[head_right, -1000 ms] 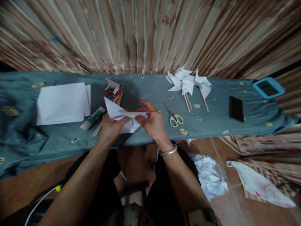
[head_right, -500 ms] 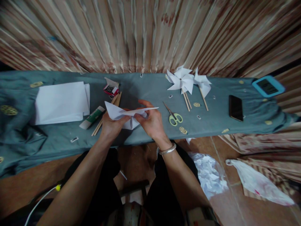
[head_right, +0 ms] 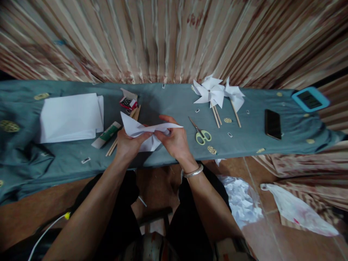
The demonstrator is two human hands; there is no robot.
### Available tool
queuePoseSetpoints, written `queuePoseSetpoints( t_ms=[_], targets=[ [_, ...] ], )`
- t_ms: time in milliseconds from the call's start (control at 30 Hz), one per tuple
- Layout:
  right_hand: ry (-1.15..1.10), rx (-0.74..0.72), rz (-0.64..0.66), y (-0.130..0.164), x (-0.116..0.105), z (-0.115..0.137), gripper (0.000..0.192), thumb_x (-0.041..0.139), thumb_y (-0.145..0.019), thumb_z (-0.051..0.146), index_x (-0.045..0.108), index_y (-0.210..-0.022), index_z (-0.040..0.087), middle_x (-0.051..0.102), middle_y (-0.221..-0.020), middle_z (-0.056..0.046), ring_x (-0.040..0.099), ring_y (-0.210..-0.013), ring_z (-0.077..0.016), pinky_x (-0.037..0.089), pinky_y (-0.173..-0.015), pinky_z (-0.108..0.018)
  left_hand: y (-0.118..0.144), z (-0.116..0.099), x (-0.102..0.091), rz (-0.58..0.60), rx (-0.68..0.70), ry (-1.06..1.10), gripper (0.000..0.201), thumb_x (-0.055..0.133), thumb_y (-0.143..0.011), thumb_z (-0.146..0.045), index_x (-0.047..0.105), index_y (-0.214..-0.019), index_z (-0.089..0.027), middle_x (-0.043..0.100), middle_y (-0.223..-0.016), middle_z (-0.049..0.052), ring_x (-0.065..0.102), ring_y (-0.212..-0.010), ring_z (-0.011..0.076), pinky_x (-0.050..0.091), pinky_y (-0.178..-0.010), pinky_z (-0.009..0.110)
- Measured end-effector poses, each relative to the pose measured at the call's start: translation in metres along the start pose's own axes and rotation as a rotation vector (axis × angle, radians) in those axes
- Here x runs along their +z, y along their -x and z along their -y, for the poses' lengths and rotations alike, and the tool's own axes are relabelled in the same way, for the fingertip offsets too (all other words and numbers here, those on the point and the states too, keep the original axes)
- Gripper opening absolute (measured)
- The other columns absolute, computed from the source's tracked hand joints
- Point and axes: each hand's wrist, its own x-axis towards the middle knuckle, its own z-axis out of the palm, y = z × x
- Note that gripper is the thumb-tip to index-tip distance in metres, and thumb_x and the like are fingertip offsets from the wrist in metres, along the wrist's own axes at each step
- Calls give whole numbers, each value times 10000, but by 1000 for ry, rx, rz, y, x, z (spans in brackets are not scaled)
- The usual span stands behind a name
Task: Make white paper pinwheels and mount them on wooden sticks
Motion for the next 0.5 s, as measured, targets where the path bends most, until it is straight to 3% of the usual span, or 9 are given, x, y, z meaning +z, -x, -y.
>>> queuePoseSetpoints(
  t_ms=[100, 500],
  targets=[
    [1, 34, 6, 1, 0, -1, 458, 697, -730, 280, 606, -1166, 174, 687, -789, 7, 644, -701, -168, 531, -676, -302, 0, 3, 0, -15, -17, -18, 288, 827, -608, -342, 730, -809, -159, 750, -754, 37, 713, -714, 229, 580, -629, 289],
    [-37, 30, -2, 1, 1, 2, 445, 694, -728, 250, 608, -1159, 187, 691, -787, 8, 646, -700, -165, 529, -674, -292, -2, 4, 0, 17, -8, -14, 266, 794, -636, -348, 736, -813, -158, 742, -741, 26, 695, -683, 196, 563, -607, 268]
  ],
)
